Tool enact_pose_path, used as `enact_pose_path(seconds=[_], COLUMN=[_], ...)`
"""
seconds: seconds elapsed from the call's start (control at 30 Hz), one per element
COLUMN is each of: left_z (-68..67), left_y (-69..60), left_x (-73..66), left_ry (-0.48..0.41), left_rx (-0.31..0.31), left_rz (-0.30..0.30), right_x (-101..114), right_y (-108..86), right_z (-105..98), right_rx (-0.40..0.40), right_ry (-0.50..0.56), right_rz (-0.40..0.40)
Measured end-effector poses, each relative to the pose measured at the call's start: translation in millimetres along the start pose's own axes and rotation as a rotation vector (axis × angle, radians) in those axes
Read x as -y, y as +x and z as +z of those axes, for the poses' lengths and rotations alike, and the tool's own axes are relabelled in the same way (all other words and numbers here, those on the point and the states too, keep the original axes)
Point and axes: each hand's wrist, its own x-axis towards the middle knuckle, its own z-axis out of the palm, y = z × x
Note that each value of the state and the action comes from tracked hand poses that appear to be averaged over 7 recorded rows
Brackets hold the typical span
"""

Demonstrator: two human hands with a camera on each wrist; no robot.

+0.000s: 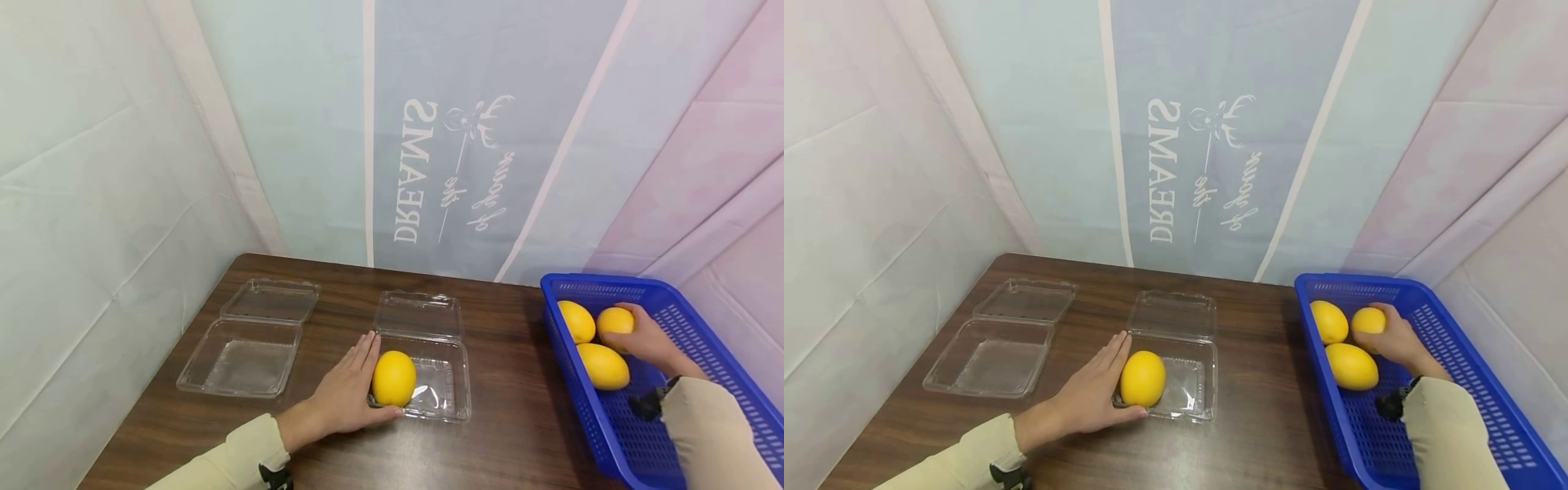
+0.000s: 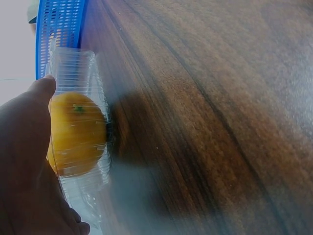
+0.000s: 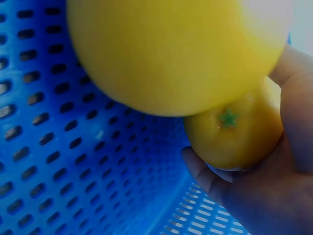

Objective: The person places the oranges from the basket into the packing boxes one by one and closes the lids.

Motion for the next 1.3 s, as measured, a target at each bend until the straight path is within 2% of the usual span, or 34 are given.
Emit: enact_pose_path(seconds=[0.2,0.47,0.73,1.1,1.3], left_z=[-0.9,-2.1,-0.1,0.0,-0.9], left_y=[-0.2,0.1,-0.2,0.1,-0.3], left_x=[-0.6,-2.0,-1.2,0.1,0.1], left_ry=[-0.012,-0.029,-0.024,-0.027,-0.03], left_rx=[-0.005,0.01,0.018,0.02,-0.001], left_rz=[0.008,0.008,-0.002,-0.006,0.007], right_x=[7,24,42,58,68], right_y=[0.3,1.3,2.1,3.3,1.7], right_z=[-5,-9,-19,-25,-27], right_rx=[-0.026,-0.108,-0.092,-0.064,-0.06], right_ry=[0.005,-0.035,-0.068,-0.048,-0.053], right_rz=[0.011,0.015,0.039,0.019,0.0])
